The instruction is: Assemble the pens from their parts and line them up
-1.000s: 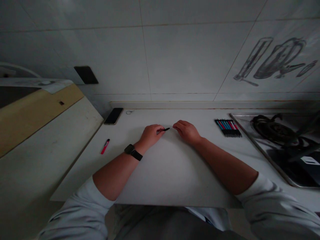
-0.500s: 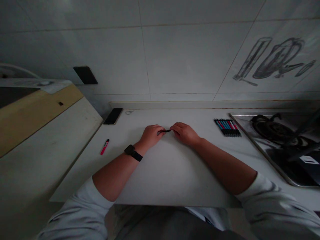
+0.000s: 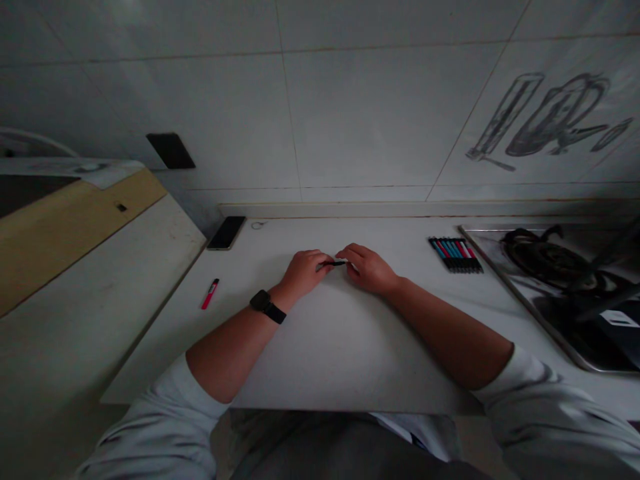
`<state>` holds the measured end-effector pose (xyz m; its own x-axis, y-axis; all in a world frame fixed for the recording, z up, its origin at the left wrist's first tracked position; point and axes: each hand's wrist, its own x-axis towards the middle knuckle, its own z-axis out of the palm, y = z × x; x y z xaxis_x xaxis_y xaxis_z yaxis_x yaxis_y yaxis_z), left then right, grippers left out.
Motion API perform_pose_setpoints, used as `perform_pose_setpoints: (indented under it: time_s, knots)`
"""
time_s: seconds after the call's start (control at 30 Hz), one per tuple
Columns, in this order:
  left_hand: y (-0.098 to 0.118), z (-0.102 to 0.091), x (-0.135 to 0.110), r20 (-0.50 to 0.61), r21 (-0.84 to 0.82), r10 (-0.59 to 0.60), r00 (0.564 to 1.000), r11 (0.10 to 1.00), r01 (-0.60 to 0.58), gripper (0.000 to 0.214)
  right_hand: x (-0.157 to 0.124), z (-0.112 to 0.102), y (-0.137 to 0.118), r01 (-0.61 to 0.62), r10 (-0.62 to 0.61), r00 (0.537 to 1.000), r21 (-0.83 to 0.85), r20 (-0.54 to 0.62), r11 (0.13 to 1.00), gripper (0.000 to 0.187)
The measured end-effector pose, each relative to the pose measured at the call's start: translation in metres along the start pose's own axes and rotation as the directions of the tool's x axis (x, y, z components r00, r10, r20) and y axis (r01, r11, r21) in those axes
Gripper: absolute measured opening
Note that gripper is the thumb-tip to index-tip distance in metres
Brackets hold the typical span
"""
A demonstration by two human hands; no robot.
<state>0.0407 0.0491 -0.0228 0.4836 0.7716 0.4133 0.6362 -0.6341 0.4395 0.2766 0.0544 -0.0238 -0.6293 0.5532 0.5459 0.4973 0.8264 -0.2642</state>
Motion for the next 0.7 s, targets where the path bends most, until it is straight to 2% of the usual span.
perform_pose_setpoints:
  time_s: [0.17,0.33,0.57,0.7]
  knots:
    - [0.001,0.001,0.000,0.011,-0.012,-0.026,1.000,1.000,0.026,0.015,0.002,-0.001,-0.011,-0.019,0.022,0.999,0.087,-0.036,0.996,0.052]
    - [-0.001,0.001,0.000,0.009,0.002,-0.027,1.000,1.000,0.027,0.015,0.004,-0.001,-0.014,-0.057,0.082,0.990,0.209,-0.111,0.976,0.050]
    - [-0.011,0.001,-0.002,-0.029,0.096,-0.086,0.996,0.992,0.088,0.013,0.000,0.009,0.011,-0.216,0.269,0.939,0.240,-0.216,0.947,0.033]
    - [-0.017,0.000,-0.002,-0.035,0.244,-0.157,0.987,0.956,0.161,0.012,-0.005,0.015,0.028,-0.354,0.390,0.902,0.200,-0.184,0.913,0.025]
